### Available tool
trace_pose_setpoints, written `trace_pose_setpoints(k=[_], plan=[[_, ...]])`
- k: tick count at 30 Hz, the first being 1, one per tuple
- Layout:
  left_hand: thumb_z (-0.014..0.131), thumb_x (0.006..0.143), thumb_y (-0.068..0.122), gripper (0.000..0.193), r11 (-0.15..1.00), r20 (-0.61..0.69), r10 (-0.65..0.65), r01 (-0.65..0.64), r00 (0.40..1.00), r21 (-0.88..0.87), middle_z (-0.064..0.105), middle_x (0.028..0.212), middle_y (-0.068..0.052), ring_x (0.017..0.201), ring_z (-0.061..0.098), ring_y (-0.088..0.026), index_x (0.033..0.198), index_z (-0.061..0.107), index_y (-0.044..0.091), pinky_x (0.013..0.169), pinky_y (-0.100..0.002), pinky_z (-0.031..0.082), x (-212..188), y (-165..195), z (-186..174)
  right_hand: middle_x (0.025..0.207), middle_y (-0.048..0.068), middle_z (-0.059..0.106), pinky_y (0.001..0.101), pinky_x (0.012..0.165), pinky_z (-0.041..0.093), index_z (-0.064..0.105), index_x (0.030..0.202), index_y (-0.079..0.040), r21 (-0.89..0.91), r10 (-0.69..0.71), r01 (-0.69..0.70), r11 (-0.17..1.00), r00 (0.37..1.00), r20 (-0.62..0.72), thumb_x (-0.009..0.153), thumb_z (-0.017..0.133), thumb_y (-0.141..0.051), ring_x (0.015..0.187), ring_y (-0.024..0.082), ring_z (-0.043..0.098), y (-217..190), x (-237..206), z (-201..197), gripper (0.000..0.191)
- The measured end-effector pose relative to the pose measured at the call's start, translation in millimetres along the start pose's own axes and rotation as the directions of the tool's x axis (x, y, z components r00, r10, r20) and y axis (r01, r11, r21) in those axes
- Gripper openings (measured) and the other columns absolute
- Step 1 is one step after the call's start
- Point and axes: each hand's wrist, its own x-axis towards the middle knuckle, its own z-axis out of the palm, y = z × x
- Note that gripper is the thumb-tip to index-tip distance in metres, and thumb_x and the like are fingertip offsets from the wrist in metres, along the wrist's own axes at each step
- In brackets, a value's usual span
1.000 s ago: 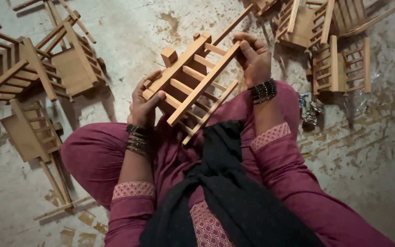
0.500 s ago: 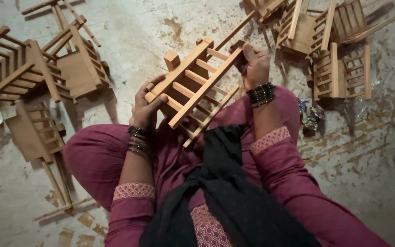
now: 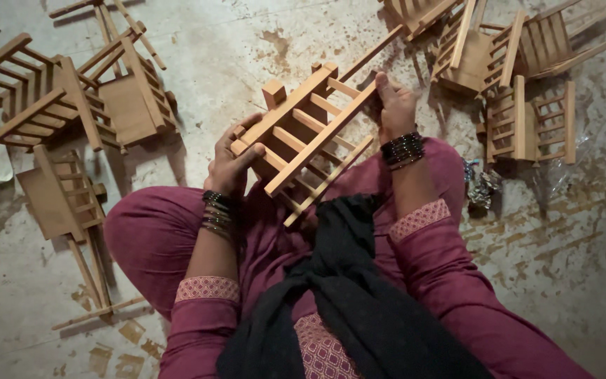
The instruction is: The person sits cross-legged on the floor and assembles small wooden chair frames, fitting slats and seat parts together by hand and rubbing the wood surfaces with a small block to smooth them. They turn the chair frame over and press the joints, then set the finished frame down with other completed chairs.
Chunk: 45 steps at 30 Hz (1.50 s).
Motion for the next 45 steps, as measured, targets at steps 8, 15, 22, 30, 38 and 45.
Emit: trace_pose_setpoints(k=[8,15,22,30,38,45], plan=[[0.08,0.085,0.01,0.069,0.996,0.031,0.015,-0.012,0.999,-0.083,0.061,0.143,-0.012,0.133,0.058,-0.023,0.146,0.051,-0.003,0.116,-0.035,0.047,1,-3,-1,0.097,0.007,0.079,0.0228,0.07,0.057,0.077,0.119,0.003,-0.467,-0.551,0.524,0.712,0.829,0.091,0.106,0.074,-0.018,0.081,0.01,0.071,-1,-7,5,0.024],[0.078,0.087,0.005,0.066,0.998,0.015,0.019,-0.018,1.0,-0.065,0.062,0.144,-0.013,0.132,0.059,-0.022,0.147,0.052,-0.003,0.114,-0.034,0.048,2,-6,0,0.077,0.007,0.073,0.0239,0.051,0.049,0.078,0.103,0.001,-0.043,-0.007,0.005,0.999,0.998,-0.06,0.101,0.072,-0.016,0.061,0.012,0.064,-1,-3,0,0.018],[0.077,0.088,0.003,0.067,0.994,0.03,0.037,-0.033,0.999,-0.107,0.061,0.145,-0.013,0.133,0.059,-0.022,0.148,0.05,-0.004,0.115,-0.034,0.047,4,-11,-1,0.096,0.009,0.079,0.0237,0.068,0.058,0.079,0.116,0.004,-0.427,-0.604,0.582,0.692,0.791,0.101,0.098,0.069,-0.002,0.081,0.012,0.072,4,0,-1,0.021],[0.079,0.087,0.009,0.07,0.992,0.051,0.022,-0.015,0.998,-0.123,0.06,0.147,-0.013,0.135,0.058,-0.023,0.149,0.049,-0.004,0.117,-0.035,0.046,3,-6,-1,0.091,0.009,0.078,0.0253,0.065,0.055,0.079,0.116,0.001,-0.432,-0.487,0.451,0.781,0.873,0.031,0.106,0.073,-0.017,0.074,0.012,0.068,8,-2,-6,0.021],[0.079,0.086,0.007,0.07,0.997,0.019,0.016,-0.014,1.0,-0.073,0.061,0.146,-0.014,0.133,0.059,-0.023,0.149,0.05,-0.004,0.116,-0.035,0.048,3,-7,0,0.076,0.006,0.071,0.0266,0.051,0.053,0.073,0.092,-0.004,0.132,-0.156,0.135,0.982,0.975,0.158,0.111,0.07,-0.021,0.059,0.012,0.065,38,11,-29,0.025],[0.079,0.087,0.005,0.069,0.994,0.037,0.015,-0.011,0.999,-0.111,0.059,0.147,-0.014,0.135,0.058,-0.023,0.149,0.049,-0.004,0.116,-0.035,0.047,3,-7,-1,0.093,0.012,0.079,0.0273,0.068,0.058,0.077,0.114,0.005,-0.546,-0.674,0.628,0.554,0.724,0.149,0.108,0.072,-0.018,0.079,0.016,0.072,7,-5,-5,0.024]])
